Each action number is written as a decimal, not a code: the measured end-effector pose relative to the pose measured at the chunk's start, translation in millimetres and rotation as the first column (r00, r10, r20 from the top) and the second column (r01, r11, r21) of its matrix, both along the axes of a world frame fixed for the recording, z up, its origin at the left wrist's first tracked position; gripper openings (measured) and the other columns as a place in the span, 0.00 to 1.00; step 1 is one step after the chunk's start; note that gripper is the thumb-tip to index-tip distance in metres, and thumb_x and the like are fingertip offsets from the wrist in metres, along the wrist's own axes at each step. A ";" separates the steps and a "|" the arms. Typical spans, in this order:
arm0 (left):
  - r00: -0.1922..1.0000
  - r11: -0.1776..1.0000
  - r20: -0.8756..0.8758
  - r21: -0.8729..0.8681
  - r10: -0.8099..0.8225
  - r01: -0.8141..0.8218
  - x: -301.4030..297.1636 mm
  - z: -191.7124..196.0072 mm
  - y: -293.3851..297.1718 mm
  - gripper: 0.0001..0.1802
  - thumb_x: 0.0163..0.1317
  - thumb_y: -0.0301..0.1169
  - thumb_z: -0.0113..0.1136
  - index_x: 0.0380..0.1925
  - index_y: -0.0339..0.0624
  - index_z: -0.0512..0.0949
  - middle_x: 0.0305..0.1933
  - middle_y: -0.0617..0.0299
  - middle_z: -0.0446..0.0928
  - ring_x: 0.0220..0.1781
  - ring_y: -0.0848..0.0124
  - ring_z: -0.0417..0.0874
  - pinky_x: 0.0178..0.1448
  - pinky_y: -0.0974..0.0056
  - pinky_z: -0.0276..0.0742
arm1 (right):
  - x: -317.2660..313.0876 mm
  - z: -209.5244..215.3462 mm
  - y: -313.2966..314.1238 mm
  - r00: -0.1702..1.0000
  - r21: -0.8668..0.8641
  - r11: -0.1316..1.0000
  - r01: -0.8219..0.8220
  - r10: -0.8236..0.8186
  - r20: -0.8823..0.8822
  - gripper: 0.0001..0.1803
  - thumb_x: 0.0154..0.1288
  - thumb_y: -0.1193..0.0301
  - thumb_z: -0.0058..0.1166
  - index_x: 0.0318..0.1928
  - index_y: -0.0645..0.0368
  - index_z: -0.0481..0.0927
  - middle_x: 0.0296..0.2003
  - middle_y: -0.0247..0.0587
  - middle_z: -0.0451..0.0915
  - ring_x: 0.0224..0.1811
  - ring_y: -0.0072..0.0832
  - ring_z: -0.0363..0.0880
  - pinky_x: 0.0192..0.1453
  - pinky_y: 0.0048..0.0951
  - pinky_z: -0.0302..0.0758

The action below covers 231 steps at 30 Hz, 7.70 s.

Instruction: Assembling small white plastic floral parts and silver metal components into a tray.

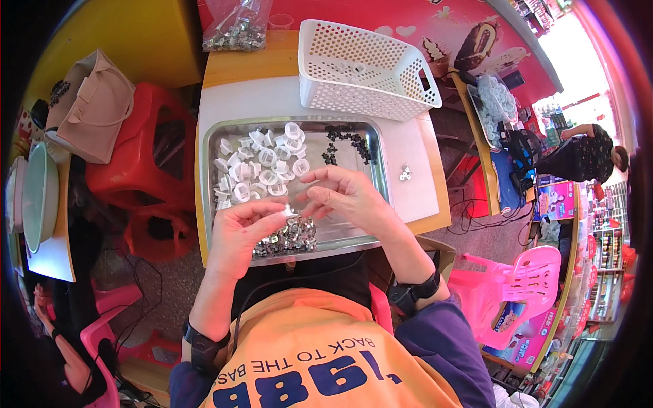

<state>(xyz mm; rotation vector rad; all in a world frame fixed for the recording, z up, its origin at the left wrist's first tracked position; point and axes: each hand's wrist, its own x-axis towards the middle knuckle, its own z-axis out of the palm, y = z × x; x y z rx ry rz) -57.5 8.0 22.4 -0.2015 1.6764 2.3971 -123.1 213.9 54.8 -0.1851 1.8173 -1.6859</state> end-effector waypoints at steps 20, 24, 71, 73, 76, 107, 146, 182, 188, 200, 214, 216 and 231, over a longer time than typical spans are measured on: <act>0.960 0.717 0.265 0.652 0.090 -0.248 23.1 -24.5 -24.4 0.22 0.65 0.23 0.52 0.58 0.29 0.65 0.58 0.42 0.70 0.56 0.58 0.77 0.60 0.64 0.78 | 23.3 -47.0 30.7 0.928 0.403 0.911 0.085 0.074 -0.365 0.07 0.58 0.73 0.59 0.36 0.63 0.80 0.28 0.37 0.80 0.31 0.20 0.78 0.37 0.22 0.74; 0.955 0.712 0.295 0.671 -0.001 -0.207 22.2 -21.3 -15.8 0.22 0.65 0.23 0.51 0.59 0.30 0.65 0.55 0.43 0.71 0.55 0.57 0.77 0.60 0.64 0.78 | 25.4 -66.1 38.4 0.989 0.130 0.988 0.084 -0.067 -0.130 0.06 0.60 0.76 0.58 0.38 0.63 0.78 0.34 0.37 0.82 0.34 0.18 0.78 0.37 0.20 0.75; 0.955 0.854 0.292 0.510 -0.056 -0.106 31.0 -9.6 9.8 0.14 0.67 0.29 0.52 0.50 0.36 0.74 0.47 0.54 0.79 0.46 0.65 0.84 0.46 0.57 0.85 | 56.5 -1.4 -17.9 0.398 0.291 0.948 0.131 0.219 -0.891 0.12 0.50 0.75 0.62 0.38 0.58 0.80 0.34 0.35 0.74 0.37 0.31 0.75 0.42 0.31 0.68; 0.956 0.850 0.290 0.514 -0.047 -0.114 31.2 -13.2 10.0 0.14 0.67 0.30 0.52 0.50 0.37 0.74 0.47 0.54 0.79 0.45 0.65 0.84 0.45 0.56 0.85 | 58.7 -2.7 -17.5 0.349 0.323 0.937 0.136 0.259 -0.900 0.13 0.51 0.75 0.62 0.39 0.58 0.80 0.34 0.34 0.74 0.37 0.30 0.75 0.42 0.31 0.68; 0.956 0.840 0.293 0.525 -0.026 -0.138 30.3 -14.5 11.6 0.14 0.67 0.30 0.51 0.50 0.37 0.74 0.47 0.54 0.79 0.45 0.65 0.84 0.44 0.56 0.85 | 60.5 -4.3 -18.3 0.285 0.358 0.919 0.163 0.304 -0.909 0.14 0.51 0.75 0.62 0.41 0.59 0.80 0.34 0.33 0.74 0.37 0.29 0.75 0.43 0.30 0.68; 0.957 0.852 0.283 0.515 -0.063 -0.096 35.2 -8.1 20.1 0.15 0.67 0.27 0.50 0.51 0.30 0.73 0.46 0.54 0.79 0.45 0.68 0.83 0.45 0.66 0.83 | 66.1 -8.7 -15.6 0.251 0.354 0.904 0.238 0.295 -0.922 0.13 0.50 0.73 0.63 0.38 0.57 0.79 0.34 0.33 0.73 0.36 0.28 0.74 0.46 0.32 0.66; 0.947 0.925 0.293 0.379 -0.132 0.012 44.2 -7.5 26.0 0.17 0.63 0.25 0.53 0.51 0.31 0.75 0.47 0.56 0.79 0.47 0.71 0.82 0.53 0.65 0.79 | 68.0 -18.9 2.9 0.083 0.392 0.883 0.257 0.384 -0.920 0.19 0.44 0.69 0.67 0.42 0.50 0.82 0.36 0.26 0.74 0.32 0.21 0.73 0.44 0.31 0.61; 0.948 0.948 0.249 0.295 -0.199 0.121 42.9 -7.5 17.2 0.20 0.64 0.27 0.57 0.54 0.30 0.73 0.49 0.54 0.78 0.49 0.69 0.81 0.55 0.66 0.78 | 67.6 -14.2 10.1 0.159 0.392 0.917 0.067 0.378 -0.912 0.19 0.50 0.70 0.64 0.46 0.55 0.80 0.37 0.30 0.75 0.37 0.23 0.75 0.48 0.34 0.64; 0.958 0.932 0.262 0.361 -0.118 0.016 39.0 -4.8 9.4 0.18 0.64 0.25 0.54 0.53 0.29 0.73 0.49 0.53 0.78 0.50 0.65 0.81 0.55 0.64 0.79 | 10.1 -39.1 35.6 0.563 0.337 0.898 0.282 0.130 -0.816 0.12 0.54 0.70 0.62 0.40 0.56 0.82 0.37 0.41 0.78 0.40 0.36 0.76 0.47 0.35 0.72; 0.967 0.913 0.225 0.408 -0.123 0.021 38.3 -12.5 5.3 0.18 0.64 0.23 0.50 0.53 0.27 0.71 0.48 0.49 0.78 0.49 0.61 0.81 0.54 0.64 0.80 | -41.9 -88.5 51.1 0.385 0.496 0.794 0.352 0.360 -0.850 0.05 0.53 0.71 0.54 0.29 0.60 0.77 0.32 0.46 0.73 0.39 0.42 0.76 0.43 0.38 0.75; 0.948 0.891 0.281 0.454 -0.149 0.005 23.7 -5.5 10.3 0.19 0.65 0.25 0.52 0.54 0.28 0.70 0.46 0.51 0.79 0.45 0.63 0.83 0.48 0.65 0.82 | 5.3 -46.4 48.5 0.888 -0.258 0.857 0.445 -0.384 0.254 0.11 0.65 0.75 0.53 0.44 0.70 0.78 0.35 0.39 0.80 0.34 0.19 0.75 0.39 0.19 0.74; 0.945 0.888 0.292 0.460 -0.148 -0.003 23.1 -4.2 10.3 0.19 0.65 0.25 0.52 0.54 0.29 0.70 0.47 0.52 0.79 0.45 0.64 0.83 0.48 0.66 0.82 | 15.5 -42.1 43.9 0.849 -0.364 0.794 0.487 -0.331 0.413 0.11 0.65 0.75 0.53 0.45 0.70 0.78 0.36 0.40 0.80 0.35 0.19 0.75 0.40 0.19 0.75; 0.953 0.864 0.245 0.502 -0.176 0.030 25.0 7.5 7.9 0.19 0.65 0.24 0.51 0.57 0.31 0.69 0.47 0.53 0.79 0.45 0.66 0.83 0.49 0.66 0.82 | 51.6 -17.2 18.3 0.914 -0.516 0.781 0.353 -0.171 0.367 0.15 0.65 0.76 0.54 0.51 0.67 0.76 0.40 0.41 0.80 0.38 0.20 0.77 0.44 0.19 0.76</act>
